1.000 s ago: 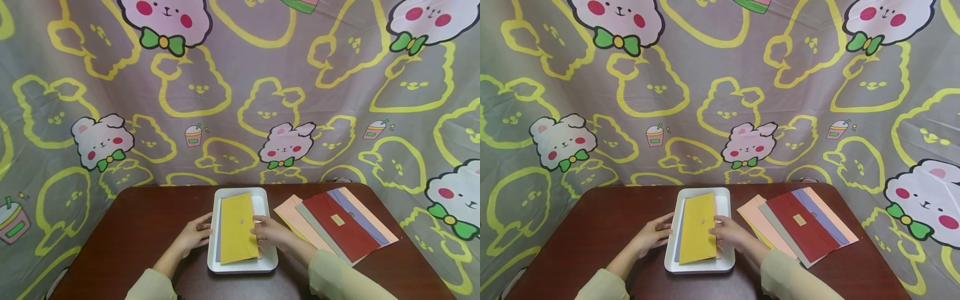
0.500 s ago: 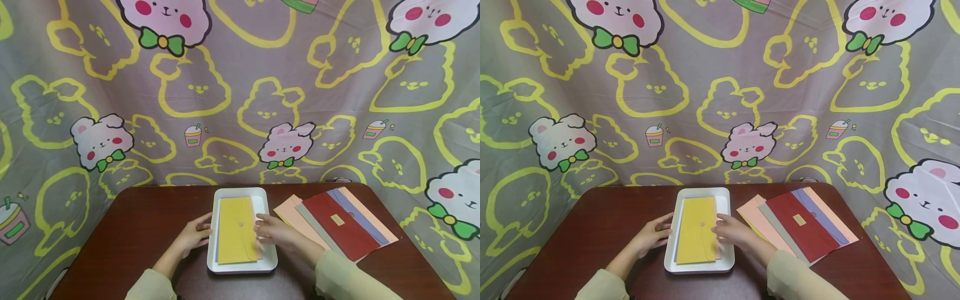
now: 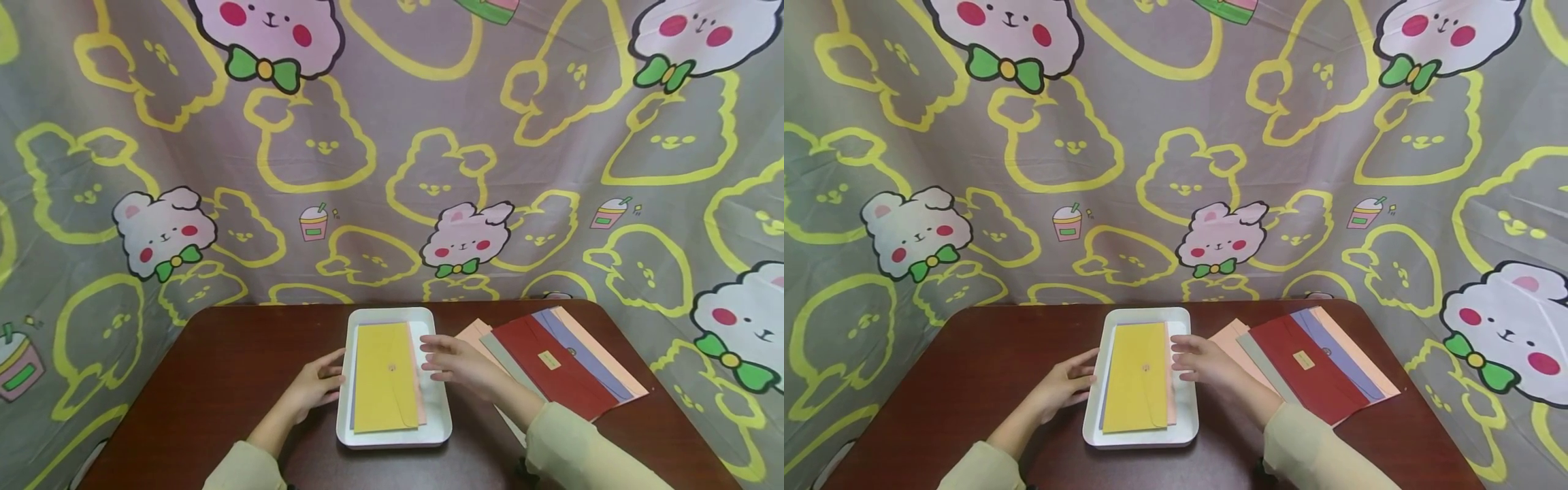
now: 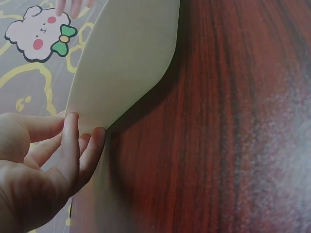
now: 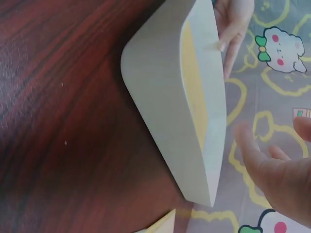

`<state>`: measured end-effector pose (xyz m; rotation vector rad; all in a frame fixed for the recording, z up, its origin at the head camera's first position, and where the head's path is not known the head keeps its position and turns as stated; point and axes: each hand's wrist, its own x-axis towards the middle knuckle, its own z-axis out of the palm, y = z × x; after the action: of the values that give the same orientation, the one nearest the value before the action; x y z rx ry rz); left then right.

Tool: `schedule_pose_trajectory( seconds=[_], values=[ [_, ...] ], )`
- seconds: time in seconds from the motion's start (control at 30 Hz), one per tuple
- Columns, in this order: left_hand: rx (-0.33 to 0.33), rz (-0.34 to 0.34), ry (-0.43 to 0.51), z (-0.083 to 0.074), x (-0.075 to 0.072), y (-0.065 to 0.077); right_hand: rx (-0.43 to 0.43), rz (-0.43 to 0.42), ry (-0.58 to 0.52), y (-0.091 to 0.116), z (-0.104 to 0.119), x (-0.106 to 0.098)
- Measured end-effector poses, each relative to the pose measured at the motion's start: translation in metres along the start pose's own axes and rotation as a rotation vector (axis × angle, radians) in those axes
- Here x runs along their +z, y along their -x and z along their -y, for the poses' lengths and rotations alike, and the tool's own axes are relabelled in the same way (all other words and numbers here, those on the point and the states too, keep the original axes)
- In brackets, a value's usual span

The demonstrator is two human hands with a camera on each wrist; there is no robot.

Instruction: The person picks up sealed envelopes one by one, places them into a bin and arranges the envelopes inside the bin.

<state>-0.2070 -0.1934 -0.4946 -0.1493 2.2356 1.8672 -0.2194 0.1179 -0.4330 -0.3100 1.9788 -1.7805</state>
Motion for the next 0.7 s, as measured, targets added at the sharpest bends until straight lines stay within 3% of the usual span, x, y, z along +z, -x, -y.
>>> schedule_pose_trajectory(
  seconds=[0.33, 0.7],
  values=[
    [-0.002, 0.003, -0.004, 0.001, -0.001, 0.000, -0.062, -0.129, 0.080, 0.002, 0.002, -0.022],
    [0.001, 0.009, -0.009, -0.001, -0.001, 0.001, -0.176, -0.170, 0.158, 0.013, 0.004, -0.063]
  ],
)
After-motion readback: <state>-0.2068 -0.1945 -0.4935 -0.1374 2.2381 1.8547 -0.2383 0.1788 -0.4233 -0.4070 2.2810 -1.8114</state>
